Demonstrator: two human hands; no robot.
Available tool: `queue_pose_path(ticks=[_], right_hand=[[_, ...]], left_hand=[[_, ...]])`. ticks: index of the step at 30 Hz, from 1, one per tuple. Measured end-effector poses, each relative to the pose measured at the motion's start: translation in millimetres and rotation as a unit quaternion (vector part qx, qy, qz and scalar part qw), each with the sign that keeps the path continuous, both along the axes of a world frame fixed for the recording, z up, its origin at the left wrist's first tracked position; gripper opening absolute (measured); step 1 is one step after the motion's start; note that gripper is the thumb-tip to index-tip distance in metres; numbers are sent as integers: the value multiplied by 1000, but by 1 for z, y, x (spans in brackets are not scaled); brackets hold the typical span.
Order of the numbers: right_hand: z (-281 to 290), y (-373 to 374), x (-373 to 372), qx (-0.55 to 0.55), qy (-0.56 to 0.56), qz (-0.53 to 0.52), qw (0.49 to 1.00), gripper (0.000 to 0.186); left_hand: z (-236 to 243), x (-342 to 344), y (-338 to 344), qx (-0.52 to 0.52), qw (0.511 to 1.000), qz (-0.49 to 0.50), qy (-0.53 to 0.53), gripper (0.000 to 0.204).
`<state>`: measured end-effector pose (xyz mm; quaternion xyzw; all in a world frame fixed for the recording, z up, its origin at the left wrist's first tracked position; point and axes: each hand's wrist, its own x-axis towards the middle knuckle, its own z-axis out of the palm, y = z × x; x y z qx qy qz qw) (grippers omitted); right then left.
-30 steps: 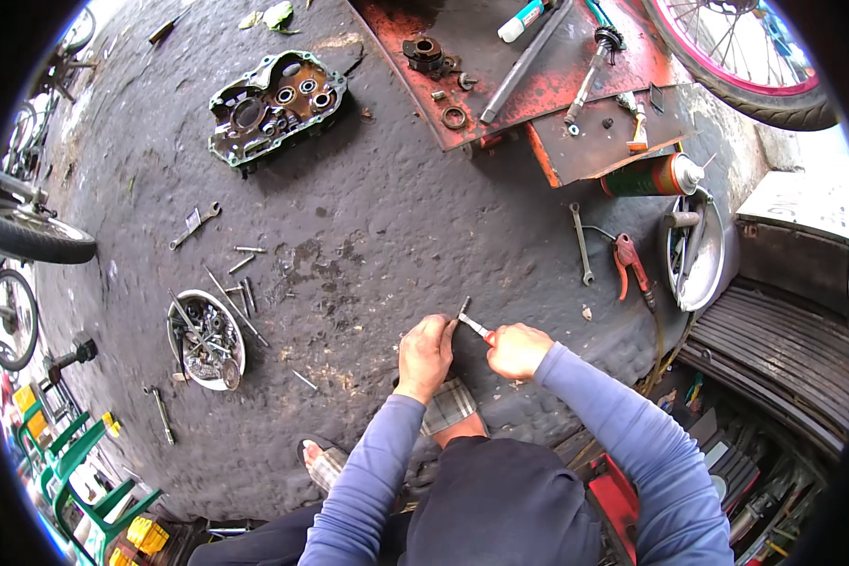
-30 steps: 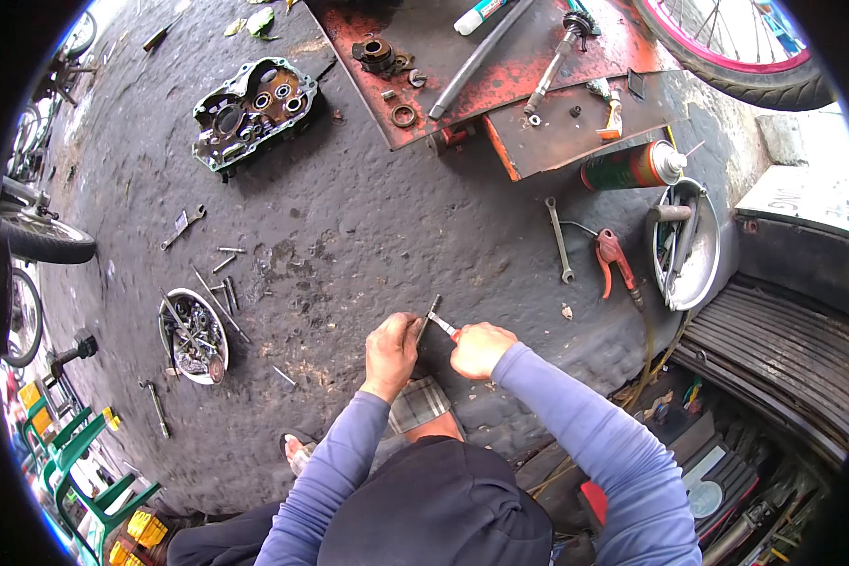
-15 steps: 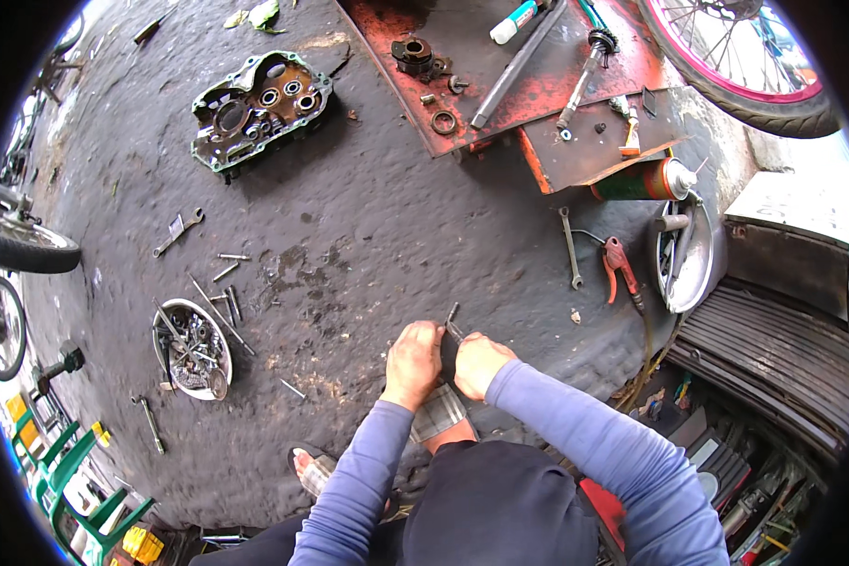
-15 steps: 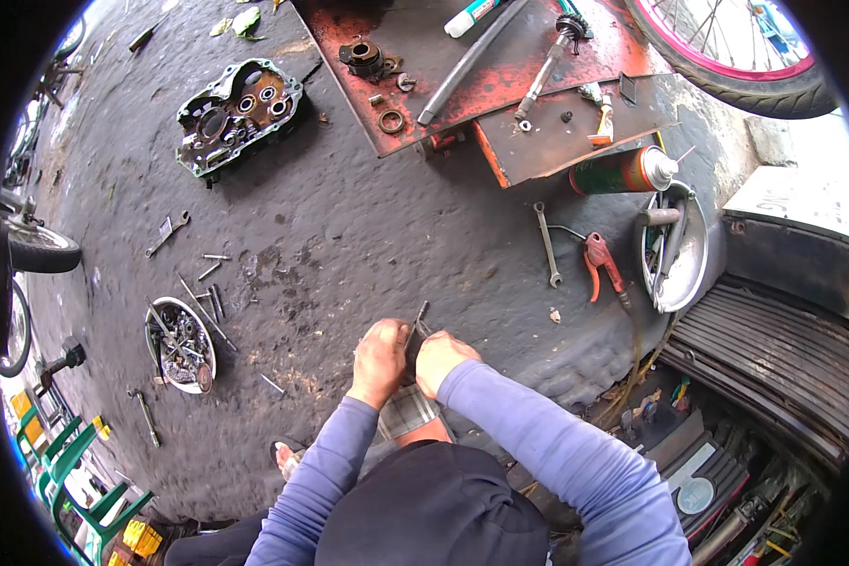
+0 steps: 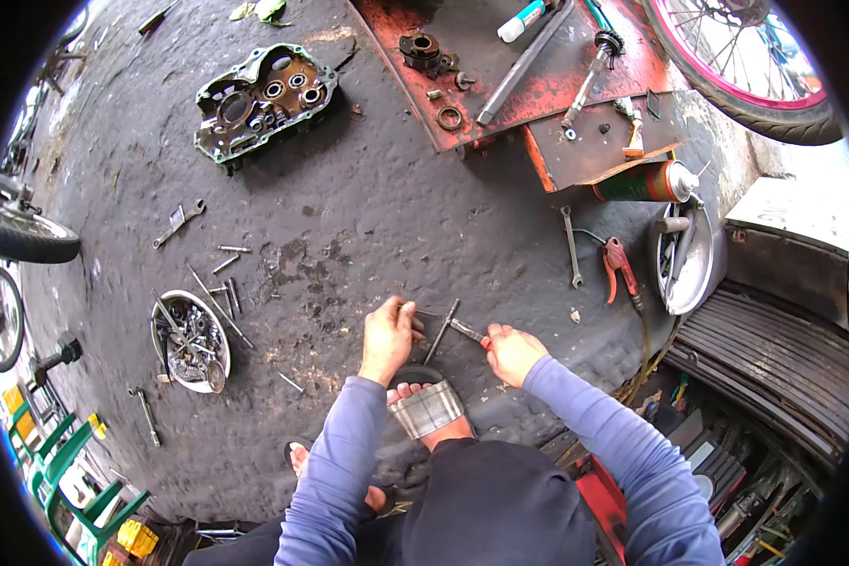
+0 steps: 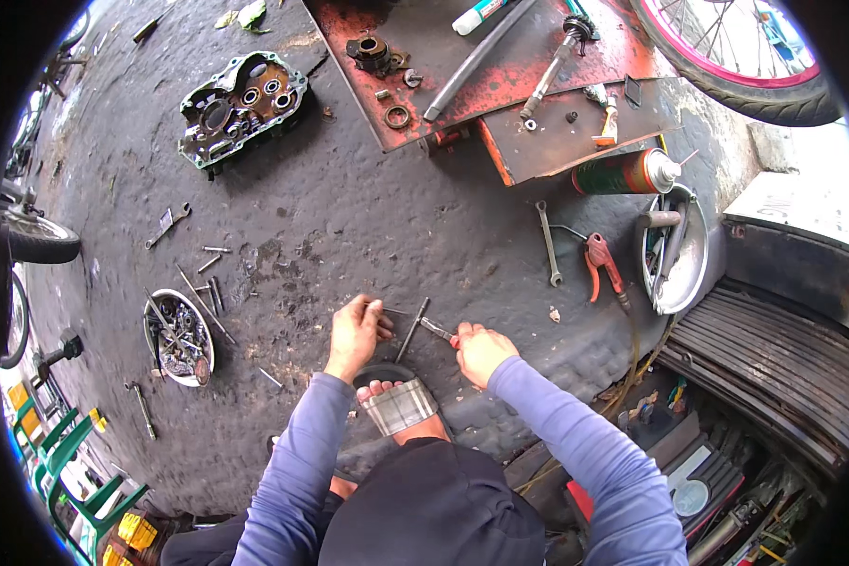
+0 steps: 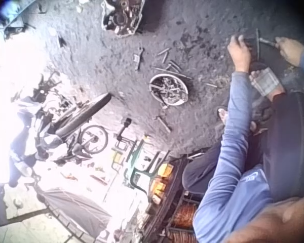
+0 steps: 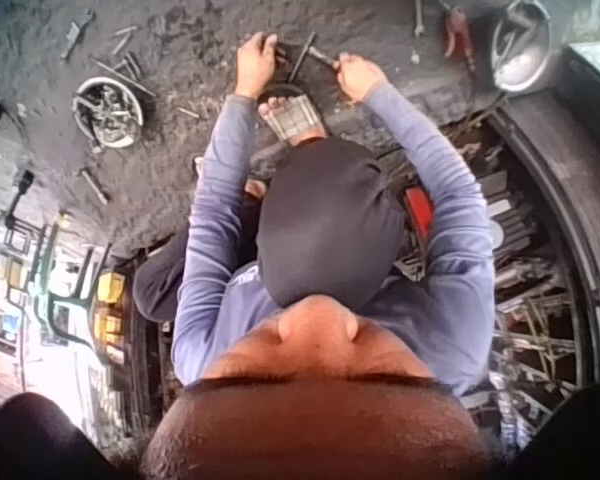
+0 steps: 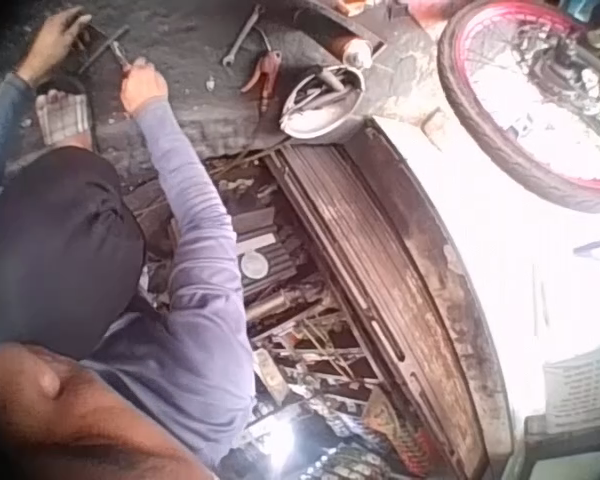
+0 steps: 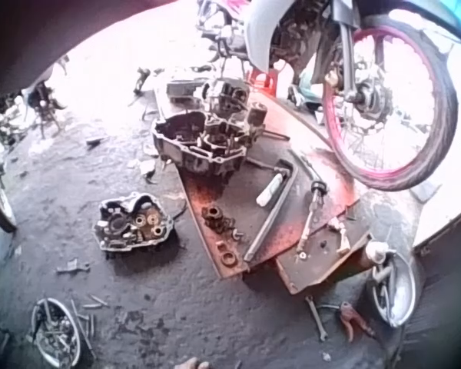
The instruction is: The recorder is assembling and inspecting motorcycle engine parts, specifically sorting bolts and handling the crankcase block.
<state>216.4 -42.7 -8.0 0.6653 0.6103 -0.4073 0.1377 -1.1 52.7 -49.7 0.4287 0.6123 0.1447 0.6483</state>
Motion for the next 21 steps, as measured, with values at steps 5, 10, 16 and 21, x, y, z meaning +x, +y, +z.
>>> queue_pose_path(ticks=[5, 10, 16, 21], right_hand=[[7, -6, 4, 91, -84, -62, 990, 26], [14, -4, 0, 80, -146, -140, 976, 42], [25, 21, -15, 223, -55, -177, 957, 51], [25, 28, -7, 57, -160, -139, 976, 53]], left_hand=[[9, -30, -2, 50, 996, 65, -22, 18], [26, -13, -14, 148, 985, -76, 38, 13], [24, 1, -12, 178, 977, -90, 80, 14], [17, 3, -10, 171, 975, -109, 89, 14]])
